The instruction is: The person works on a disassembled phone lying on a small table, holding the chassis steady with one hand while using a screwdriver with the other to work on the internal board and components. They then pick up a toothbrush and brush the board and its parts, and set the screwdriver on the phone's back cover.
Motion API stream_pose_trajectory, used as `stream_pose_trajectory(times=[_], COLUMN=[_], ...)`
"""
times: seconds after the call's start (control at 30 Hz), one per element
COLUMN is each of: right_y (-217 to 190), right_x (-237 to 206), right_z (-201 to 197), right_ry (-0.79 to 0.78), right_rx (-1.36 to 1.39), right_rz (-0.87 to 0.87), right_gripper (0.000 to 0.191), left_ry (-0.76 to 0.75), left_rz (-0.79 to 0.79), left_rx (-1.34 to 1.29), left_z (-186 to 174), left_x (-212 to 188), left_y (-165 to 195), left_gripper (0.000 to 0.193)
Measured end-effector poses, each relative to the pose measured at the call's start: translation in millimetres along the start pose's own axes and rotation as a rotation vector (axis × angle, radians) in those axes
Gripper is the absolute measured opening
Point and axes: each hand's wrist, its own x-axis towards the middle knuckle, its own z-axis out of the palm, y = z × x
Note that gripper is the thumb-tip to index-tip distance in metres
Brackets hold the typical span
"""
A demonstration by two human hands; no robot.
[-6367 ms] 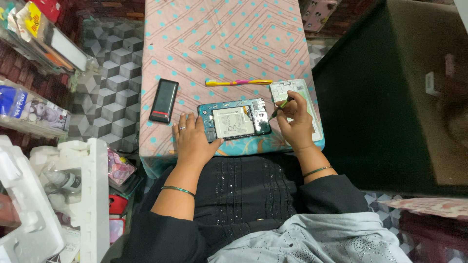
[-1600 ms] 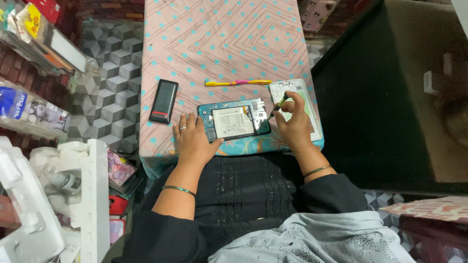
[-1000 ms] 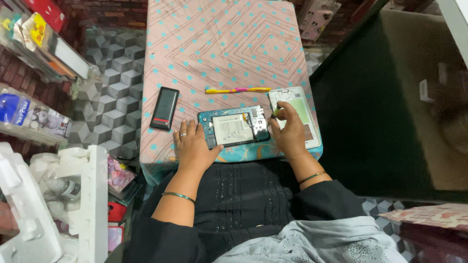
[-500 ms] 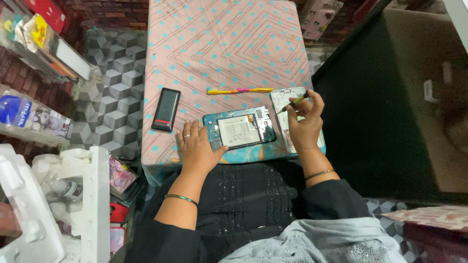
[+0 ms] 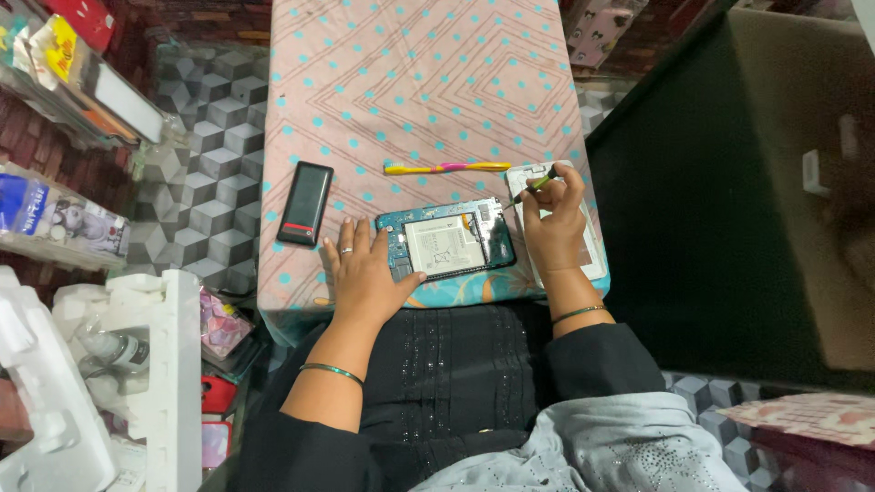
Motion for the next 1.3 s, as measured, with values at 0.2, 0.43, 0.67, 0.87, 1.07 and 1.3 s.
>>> stream_pose_trajectory(times=[0.2, 0.43, 0.67, 0.87, 1.07, 1.3], right_y=[2.9, 6.0, 5.2, 0.0, -1.3, 0.7], right_x=[0.8, 0.6, -0.2, 0.7, 3.4, 7.0], right_z=[2.7, 2.7, 3.5, 0.2, -1.8, 10.7], right_ry=[-0.014, -0.015, -0.032, -0.065, -0.107, -0.052], right_rx=[-0.007, 0.015, 0.01, 0.021, 0.006, -0.088], right_rz=[-0.024, -0.037, -0.028, -0.023, -0.069, -0.112], right_gripper=[0.063, 0.063, 0.064, 0.061, 0.059, 0.059], left_ry=[-0.004, 0.001, -0.004, 0.003, 0.028, 0.053], left_rz=[-0.004, 0.006, 0.003, 0.005, 0.005, 0.019], left_rx=[-0.005, 0.001, -0.003, -0.014, -0.03, -0.035], left_z=[3.4, 2.5, -0.8, -0.7, -1.0, 0.3], left_x=[-0.5, -0.9, -0.7, -1.2, -2.9, -1.8], left_y=[-2.1, -2.1, -0.2, 0.3, 0.0, 1.0], left_gripper=[0.095, 0.094, 0.093, 0.093, 0.09, 0.085])
